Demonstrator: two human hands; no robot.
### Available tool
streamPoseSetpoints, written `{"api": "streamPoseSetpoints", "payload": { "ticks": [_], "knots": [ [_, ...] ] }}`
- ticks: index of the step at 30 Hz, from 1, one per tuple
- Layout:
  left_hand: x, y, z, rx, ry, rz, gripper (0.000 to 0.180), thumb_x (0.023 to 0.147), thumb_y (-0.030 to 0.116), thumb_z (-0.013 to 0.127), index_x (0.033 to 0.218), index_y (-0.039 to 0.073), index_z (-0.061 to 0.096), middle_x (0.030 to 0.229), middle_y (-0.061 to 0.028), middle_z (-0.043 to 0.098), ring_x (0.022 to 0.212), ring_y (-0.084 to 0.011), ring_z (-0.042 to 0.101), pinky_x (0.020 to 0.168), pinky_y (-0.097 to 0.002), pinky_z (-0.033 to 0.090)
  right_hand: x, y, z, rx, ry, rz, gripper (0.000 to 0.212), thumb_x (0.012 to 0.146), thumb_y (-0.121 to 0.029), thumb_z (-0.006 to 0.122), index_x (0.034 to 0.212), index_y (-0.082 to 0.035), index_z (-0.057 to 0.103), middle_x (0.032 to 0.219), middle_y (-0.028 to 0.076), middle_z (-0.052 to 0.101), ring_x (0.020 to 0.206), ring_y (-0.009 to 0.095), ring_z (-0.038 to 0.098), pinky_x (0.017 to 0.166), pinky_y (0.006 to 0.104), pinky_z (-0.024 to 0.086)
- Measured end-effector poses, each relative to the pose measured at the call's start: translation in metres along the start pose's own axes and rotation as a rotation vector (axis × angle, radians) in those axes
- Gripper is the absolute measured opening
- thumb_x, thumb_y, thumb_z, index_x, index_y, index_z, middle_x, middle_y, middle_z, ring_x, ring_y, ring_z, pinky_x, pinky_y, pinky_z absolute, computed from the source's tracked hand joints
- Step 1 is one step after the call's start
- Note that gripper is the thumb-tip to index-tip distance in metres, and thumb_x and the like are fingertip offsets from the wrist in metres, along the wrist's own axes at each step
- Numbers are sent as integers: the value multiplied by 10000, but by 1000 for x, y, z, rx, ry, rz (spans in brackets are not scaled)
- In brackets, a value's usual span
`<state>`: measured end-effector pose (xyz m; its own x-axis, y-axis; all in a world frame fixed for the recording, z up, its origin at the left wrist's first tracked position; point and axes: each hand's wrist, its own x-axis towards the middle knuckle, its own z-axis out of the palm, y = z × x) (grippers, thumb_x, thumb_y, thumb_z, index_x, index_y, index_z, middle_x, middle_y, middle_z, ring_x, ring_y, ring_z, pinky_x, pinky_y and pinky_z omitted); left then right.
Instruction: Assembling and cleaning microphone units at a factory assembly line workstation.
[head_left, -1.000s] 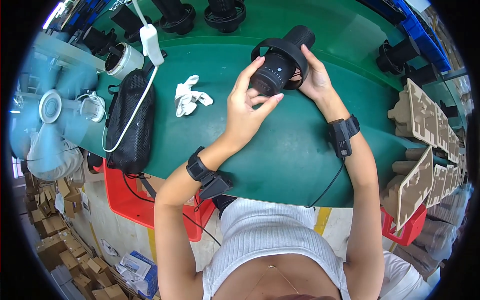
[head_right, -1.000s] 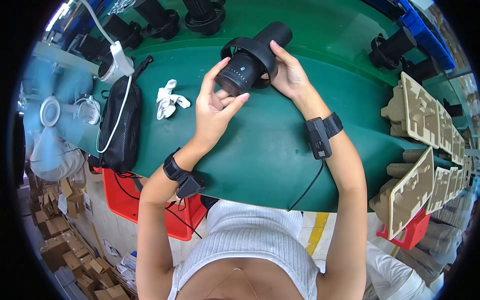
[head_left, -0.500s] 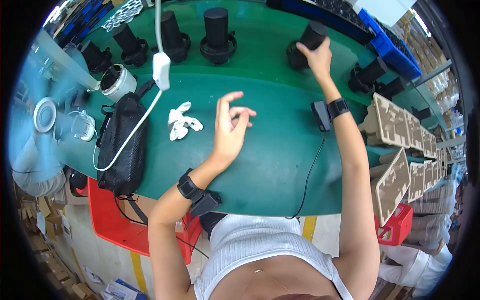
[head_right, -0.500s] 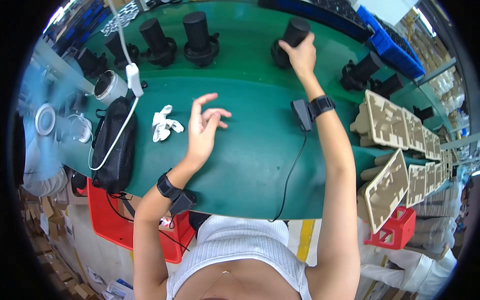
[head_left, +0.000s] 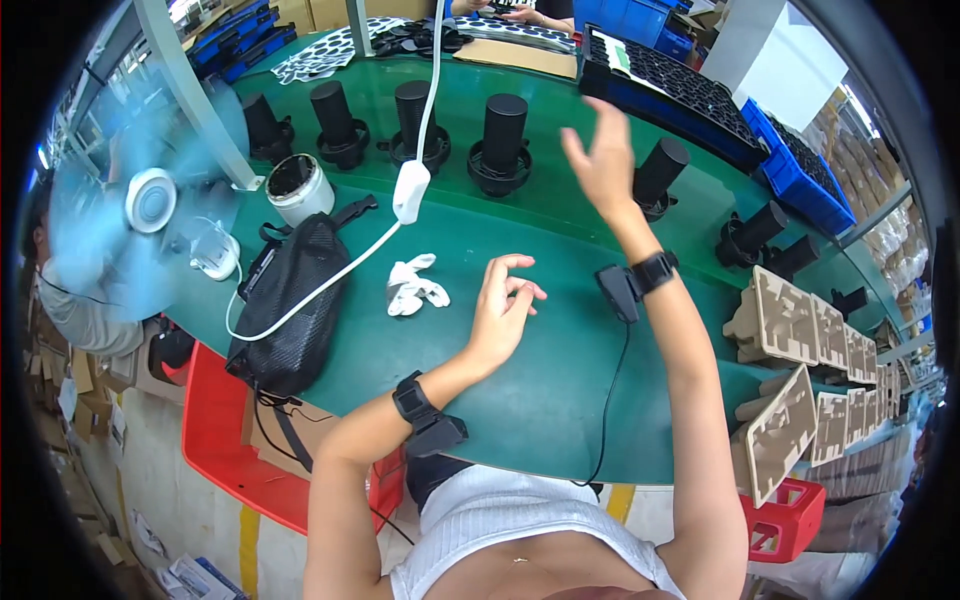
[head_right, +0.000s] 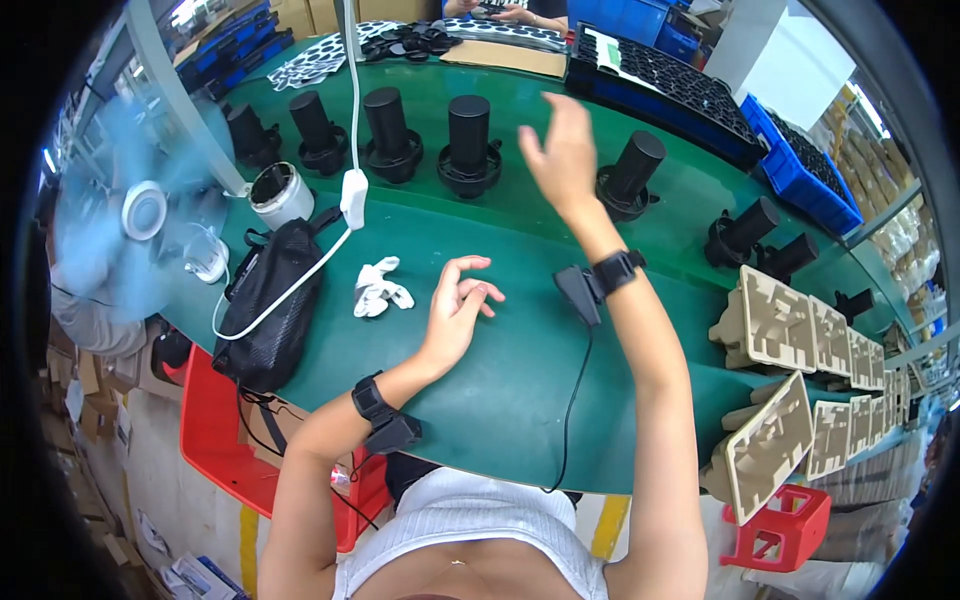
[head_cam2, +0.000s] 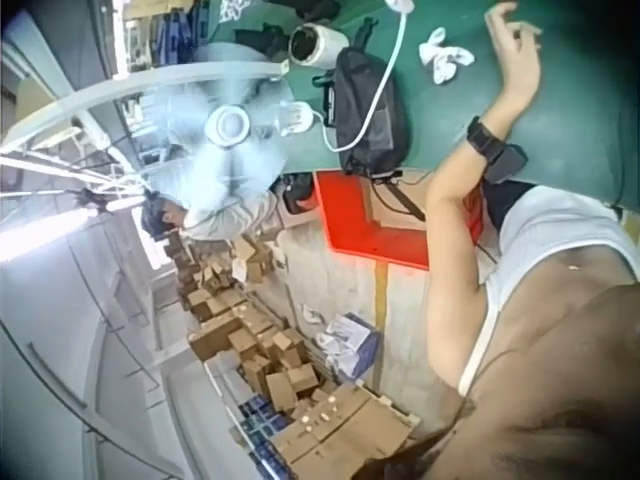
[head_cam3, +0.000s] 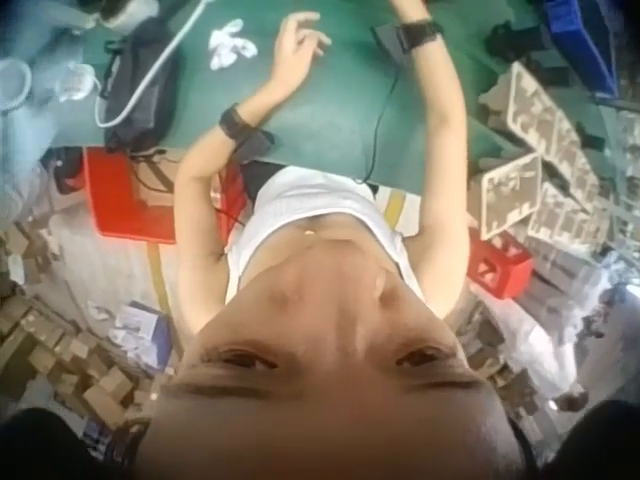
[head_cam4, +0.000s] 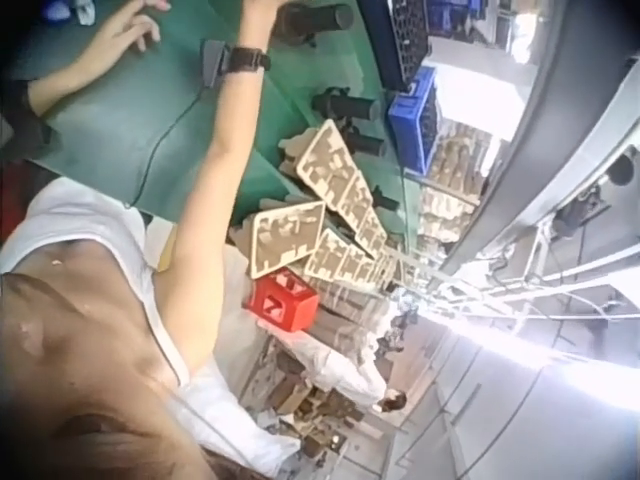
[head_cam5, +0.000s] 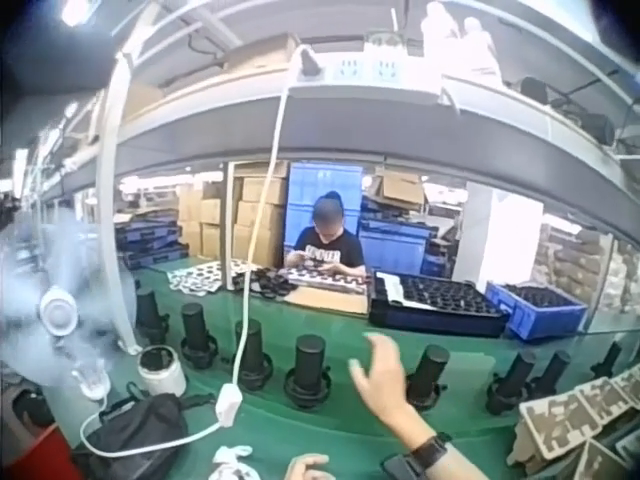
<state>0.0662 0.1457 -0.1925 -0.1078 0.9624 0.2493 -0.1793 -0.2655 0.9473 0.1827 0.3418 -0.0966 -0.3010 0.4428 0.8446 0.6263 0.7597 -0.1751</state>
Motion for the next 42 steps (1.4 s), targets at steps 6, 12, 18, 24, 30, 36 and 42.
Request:
{"api": "streamPoseSetpoints", "payload": {
  "ticks": [6, 12, 18, 24, 30, 36, 42],
  "knots": [
    [10, -13, 1, -5, 29, -40, 251, 882, -1, 458, 1129, 3, 414, 1109, -113, 474, 815, -136, 587, 619, -245, 487, -14, -24, 98, 490, -197, 410, 1029, 610, -272, 814, 1364, 48, 190, 1283, 284, 410, 1179, 409, 435, 990, 430, 369],
    [13, -17, -9, 11, 143, -59, 309, 860, -24, 482, 1150, 16, 383, 1055, -100, 469, 847, -136, 574, 645, -248, 492, -38, -29, 73, 559, -5, 604, 609, 601, -208, 825, 1040, 33, 479, 939, 172, 618, 870, 319, 613, 791, 379, 483],
    [8, -3, -5, 262, 171, 84, 670, 828, 96, 630, 1346, 45, 208, 1320, -169, 270, 1057, -252, 492, 858, -339, 450, -60, -29, 4, 1393, 2, 1329, 463, 750, -362, 718, 1039, -45, 542, 942, 81, 614, 848, 181, 607, 761, 307, 498],
    [7, -3, 11, 133, -47, 44, 856, 734, -21, 708, 1361, 68, 132, 1337, -160, 250, 1010, -186, 517, 717, -257, 488, -125, -26, -13, 1673, -61, 1417, 522, 762, -422, 682, 1107, -57, 540, 1016, 116, 608, 909, 237, 602, 821, 373, 494],
    [-1, 0, 8, 537, -88, 242, 756, 687, -54, 721, 1309, 69, 310, 1278, -136, 308, 951, -174, 515, 639, -239, 448, -129, -33, -18, 1674, -122, 1543, 582, 745, -447, 683, 1142, -60, 506, 1058, 141, 579, 967, 273, 577, 875, 434, 463],
    [1, 6, 11, 697, -105, 304, 676, 675, -65, 714, 1259, 75, 405, 1254, -133, 328, 954, -179, 476, 646, -238, 447, -136, -21, -11, 1769, -202, 1520, 586, 751, -454, 678, 1143, -54, 502, 1058, 138, 576, 969, 263, 579, 865, 414, 476],
    [-1, 4, 10, 683, -113, 275, 666, 676, -62, 715, 1247, 82, 402, 1257, -132, 321, 911, -160, 480, 655, -235, 440, -135, -22, -8, 1838, -160, 1455, 585, 864, -498, 500, 1163, 5, 494, 1083, 183, 585, 969, 274, 594, 892, 385, 476]
  ]
}}
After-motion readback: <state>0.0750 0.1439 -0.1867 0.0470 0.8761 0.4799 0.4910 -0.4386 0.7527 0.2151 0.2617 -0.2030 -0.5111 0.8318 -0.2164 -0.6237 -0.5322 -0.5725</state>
